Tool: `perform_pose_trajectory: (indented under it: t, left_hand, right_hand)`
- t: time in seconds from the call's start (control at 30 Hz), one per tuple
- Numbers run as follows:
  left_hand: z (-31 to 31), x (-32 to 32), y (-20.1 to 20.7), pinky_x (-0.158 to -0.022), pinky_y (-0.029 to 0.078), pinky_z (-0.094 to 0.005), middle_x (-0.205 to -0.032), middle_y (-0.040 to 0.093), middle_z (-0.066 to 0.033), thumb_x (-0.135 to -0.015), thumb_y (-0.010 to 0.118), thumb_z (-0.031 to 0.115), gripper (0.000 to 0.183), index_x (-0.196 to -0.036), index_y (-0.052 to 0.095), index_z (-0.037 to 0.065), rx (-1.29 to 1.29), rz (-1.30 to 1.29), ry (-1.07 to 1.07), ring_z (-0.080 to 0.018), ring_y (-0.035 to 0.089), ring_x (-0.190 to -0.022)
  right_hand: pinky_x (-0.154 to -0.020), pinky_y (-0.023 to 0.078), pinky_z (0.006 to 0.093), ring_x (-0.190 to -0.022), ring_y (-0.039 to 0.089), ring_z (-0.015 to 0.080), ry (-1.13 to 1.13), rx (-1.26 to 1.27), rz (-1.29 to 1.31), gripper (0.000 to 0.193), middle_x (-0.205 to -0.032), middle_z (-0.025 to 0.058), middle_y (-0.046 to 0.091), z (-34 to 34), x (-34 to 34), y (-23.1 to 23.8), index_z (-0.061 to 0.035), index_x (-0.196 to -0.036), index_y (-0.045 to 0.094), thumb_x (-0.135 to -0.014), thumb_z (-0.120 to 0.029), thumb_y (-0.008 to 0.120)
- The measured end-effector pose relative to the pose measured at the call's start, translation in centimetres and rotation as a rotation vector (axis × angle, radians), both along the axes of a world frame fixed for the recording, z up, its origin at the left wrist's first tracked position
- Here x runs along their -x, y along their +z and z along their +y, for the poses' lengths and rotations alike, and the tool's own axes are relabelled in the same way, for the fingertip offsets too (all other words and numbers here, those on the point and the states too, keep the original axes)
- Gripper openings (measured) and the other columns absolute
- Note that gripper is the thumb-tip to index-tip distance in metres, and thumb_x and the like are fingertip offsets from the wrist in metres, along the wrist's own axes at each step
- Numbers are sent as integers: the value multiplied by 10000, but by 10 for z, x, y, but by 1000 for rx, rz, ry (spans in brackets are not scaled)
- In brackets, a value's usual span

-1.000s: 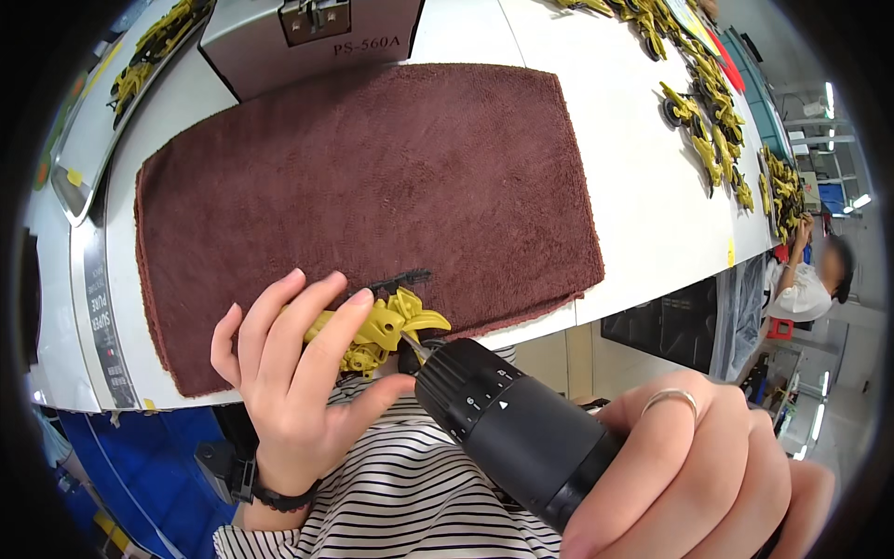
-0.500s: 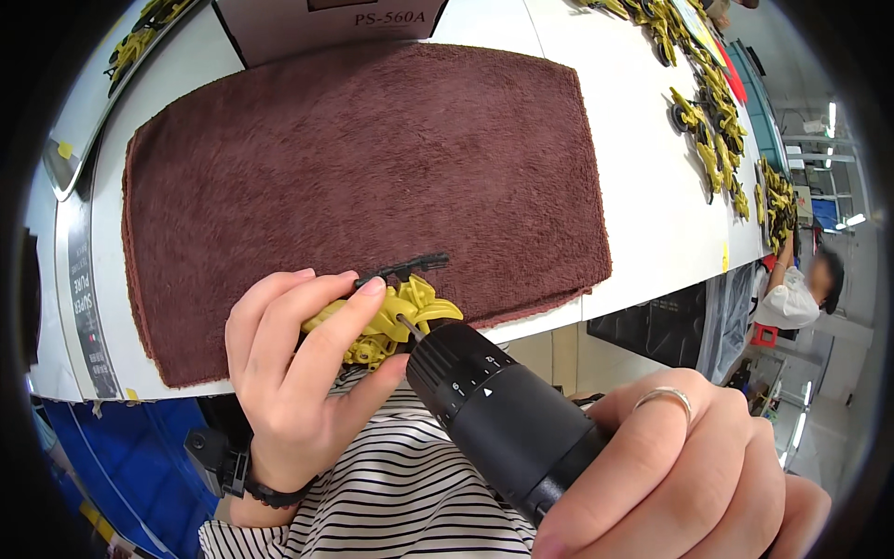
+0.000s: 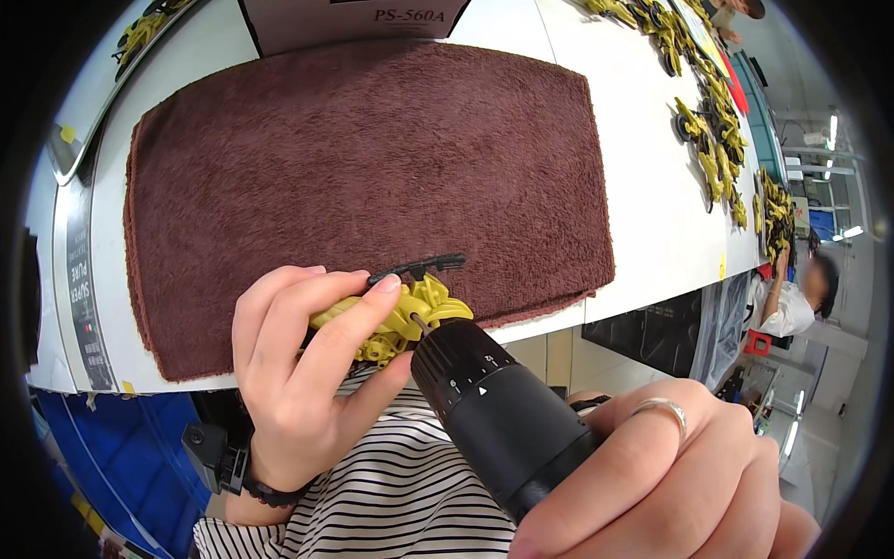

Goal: Assemble small yellow toy motorcycles using an electric screwdriver.

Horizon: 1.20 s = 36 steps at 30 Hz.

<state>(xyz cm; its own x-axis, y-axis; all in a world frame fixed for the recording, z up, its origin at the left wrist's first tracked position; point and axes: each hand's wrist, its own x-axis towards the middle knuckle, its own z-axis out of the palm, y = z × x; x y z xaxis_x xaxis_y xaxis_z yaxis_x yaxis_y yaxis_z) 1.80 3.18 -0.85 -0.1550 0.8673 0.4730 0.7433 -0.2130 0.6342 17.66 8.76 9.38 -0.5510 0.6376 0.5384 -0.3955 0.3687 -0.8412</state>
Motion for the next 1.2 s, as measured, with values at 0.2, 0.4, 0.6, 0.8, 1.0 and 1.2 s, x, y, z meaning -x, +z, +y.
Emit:
perform_pose_trajectory:
  t: [0.2,0.4,0.6,0.8,1.0,1.2]
  left_hand:
    - [1,-1,0,-746,458,-365,-918,572,-66,-515,755,101,486,-994,676,75,-3,-35,-2,-266,511,-879]
    - [1,0,-1,-733,435,-361,-906,566,-50,-510,757,108,493,-995,678,79,-6,-75,-17,-252,496,-876]
    - [1,-1,-2,-735,415,-359,-899,571,-34,-512,767,141,475,-976,681,77,-16,-95,-4,-244,491,-868]
    - [1,-3,-1,-740,396,-360,-893,572,-28,-514,770,158,465,-965,685,78,-19,-106,3,-237,489,-863]
    - [0,-1,0,-745,384,-362,-895,571,-27,-508,770,156,465,-959,686,83,10,-106,1,-237,487,-863]
    - [2,-4,0,-746,377,-364,-895,568,-24,-492,776,157,480,-958,686,85,12,-121,-6,-235,482,-866]
  right_hand:
    - [-611,496,269,-604,561,122,70,-5,-41,333,-715,-21,549,6,2,2,-144,-1089,520,-812,-243,674]
    - [-590,488,230,-574,563,101,139,-49,-25,310,-661,-28,548,16,3,1,-127,-993,511,-768,-201,710]
    - [-566,480,183,-538,565,76,171,-135,37,303,-595,-36,548,30,1,-1,-107,-877,500,-716,-147,753]
    - [-540,466,152,-506,561,64,153,-159,111,313,-550,-35,547,30,-1,-7,-98,-789,492,-677,-118,784]
    - [-512,466,237,-512,556,142,3,-130,278,250,-612,29,560,20,13,-16,-83,-783,479,-741,-141,719]
    - [-526,444,167,-484,537,78,17,-44,165,306,-562,-22,535,26,16,-8,-116,-757,468,-654,-145,754]
